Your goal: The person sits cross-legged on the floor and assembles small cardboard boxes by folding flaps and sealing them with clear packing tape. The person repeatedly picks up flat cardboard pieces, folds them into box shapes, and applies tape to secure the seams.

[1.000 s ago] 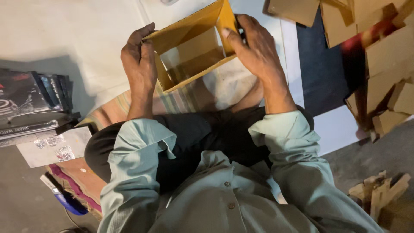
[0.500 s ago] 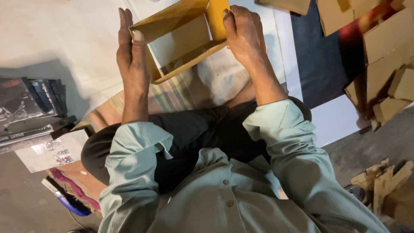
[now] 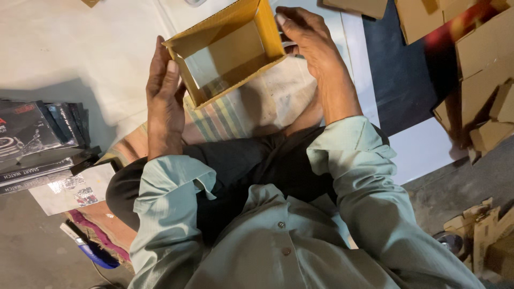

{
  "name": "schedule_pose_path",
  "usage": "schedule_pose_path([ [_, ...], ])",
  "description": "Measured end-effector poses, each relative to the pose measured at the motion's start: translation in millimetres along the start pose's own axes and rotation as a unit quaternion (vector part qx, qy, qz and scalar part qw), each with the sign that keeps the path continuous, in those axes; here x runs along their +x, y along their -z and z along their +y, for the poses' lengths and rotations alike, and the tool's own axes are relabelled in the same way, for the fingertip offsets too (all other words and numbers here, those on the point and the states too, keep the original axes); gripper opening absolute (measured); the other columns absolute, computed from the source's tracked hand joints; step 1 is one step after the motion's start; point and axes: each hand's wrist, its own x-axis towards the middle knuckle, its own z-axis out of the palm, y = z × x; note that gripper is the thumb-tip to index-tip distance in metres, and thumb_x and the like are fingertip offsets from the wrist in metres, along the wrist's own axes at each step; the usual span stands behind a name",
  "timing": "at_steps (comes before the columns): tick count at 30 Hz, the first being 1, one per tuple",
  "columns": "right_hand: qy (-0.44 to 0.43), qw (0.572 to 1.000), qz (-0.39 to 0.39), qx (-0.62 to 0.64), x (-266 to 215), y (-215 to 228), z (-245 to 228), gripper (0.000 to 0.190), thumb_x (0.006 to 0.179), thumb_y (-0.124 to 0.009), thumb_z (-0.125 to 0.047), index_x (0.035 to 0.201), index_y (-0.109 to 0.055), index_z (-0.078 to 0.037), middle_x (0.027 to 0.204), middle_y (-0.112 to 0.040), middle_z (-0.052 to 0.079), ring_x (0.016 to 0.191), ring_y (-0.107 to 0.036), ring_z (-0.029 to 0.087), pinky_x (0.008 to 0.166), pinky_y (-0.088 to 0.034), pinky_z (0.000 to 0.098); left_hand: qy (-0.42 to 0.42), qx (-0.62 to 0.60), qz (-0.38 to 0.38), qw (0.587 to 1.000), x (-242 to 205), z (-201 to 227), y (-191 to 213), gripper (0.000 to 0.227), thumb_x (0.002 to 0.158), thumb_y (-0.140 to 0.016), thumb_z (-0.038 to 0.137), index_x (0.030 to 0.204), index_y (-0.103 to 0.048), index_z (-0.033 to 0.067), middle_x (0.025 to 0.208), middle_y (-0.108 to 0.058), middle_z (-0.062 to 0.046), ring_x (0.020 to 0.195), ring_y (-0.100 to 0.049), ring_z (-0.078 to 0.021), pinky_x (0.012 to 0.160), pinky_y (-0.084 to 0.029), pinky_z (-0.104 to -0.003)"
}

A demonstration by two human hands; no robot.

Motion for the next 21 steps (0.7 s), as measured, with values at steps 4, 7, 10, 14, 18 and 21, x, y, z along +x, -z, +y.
schedule_pose_path([
  [4, 0.019, 0.989, 0.014, -0.145, 10.1, -13.0, 15.3, 0.067, 0.086, -0.09, -0.026, 0.141, -0.06, -0.004, 0.115, -0.073, 0.006, 0.086, -0.063, 0.017, 0.074, -0.055, 0.0277, -0.079, 0.201, -0.002, 0.976, 9.9, -6.7, -14.7, 0.074, 0.101, -0.074, 0.006, 0.161, -0.031, 0.0064, 0.122, -0.06, -0.019, 0.127, -0.061, -0.0267, 0.114, -0.052, -0.038],
  [7, 0.062, 0.993, -0.007, -0.099, 13.1, -16.3, 23.0, 0.076, 0.085, -0.092, -0.019, 0.146, -0.051, -0.001, 0.115, -0.069, 0.009, 0.094, -0.071, 0.017, 0.08, -0.061, 0.029, -0.111, 0.159, -0.015, 0.981, 16.5, -16.0, -14.9, 0.073, 0.1, -0.073, -0.005, 0.16, -0.032, 0.0051, 0.142, -0.059, -0.017, 0.133, -0.063, -0.0245, 0.111, -0.058, -0.036],
  [10, 0.128, 0.984, -0.007, -0.123, 12.8, -13.3, 24.2, 0.076, 0.085, -0.092, -0.014, 0.147, -0.051, -0.001, 0.115, -0.066, 0.011, 0.094, -0.068, 0.018, 0.081, -0.06, 0.0308, -0.133, 0.162, -0.024, 0.978, 23.4, -24.8, -12.4, 0.07, 0.101, -0.072, -0.01, 0.159, -0.034, 0.0038, 0.148, -0.055, -0.018, 0.136, -0.062, -0.0256, 0.113, -0.054, -0.036],
  [14, 0.141, 0.984, -0.001, -0.112, 8.9, -15.0, 25.1, 0.072, 0.084, -0.093, -0.01, 0.143, -0.054, 0.0, 0.121, -0.067, 0.01, 0.091, -0.063, 0.016, 0.077, -0.058, 0.0313, -0.169, 0.175, -0.043, 0.969, 21.8, -28.8, -6.2, 0.068, 0.105, -0.069, -0.011, 0.161, -0.034, 0.0045, 0.156, -0.049, -0.021, 0.145, -0.054, -0.0279, 0.123, -0.05, -0.039],
  [18, 0.164, 0.98, 0.025, -0.108, 19.7, -19.6, 26.9, 0.064, 0.08, -0.094, -0.01, 0.134, -0.06, 0.0, 0.121, -0.07, 0.009, 0.085, -0.06, 0.015, 0.074, -0.056, 0.0328, -0.233, 0.217, -0.064, 0.946, 31.0, -18.8, -1.8, 0.07, 0.11, -0.065, -0.009, 0.166, -0.027, 0.0085, 0.169, -0.039, -0.018, 0.153, -0.049, -0.0283, 0.129, -0.046, -0.04],
  [21, 0.198, 0.97, 0.044, -0.13, 17.5, -22.7, 39.3, 0.058, 0.084, -0.095, -0.008, 0.131, -0.061, -0.002, 0.125, -0.07, 0.009, 0.087, -0.062, 0.015, 0.075, -0.057, 0.032, -0.279, 0.253, -0.063, 0.924, 28.5, -23.6, 3.5, 0.064, 0.118, -0.065, -0.011, 0.165, -0.027, 0.0106, 0.17, -0.033, -0.016, 0.155, -0.042, -0.0264, 0.129, -0.038, -0.037],
])
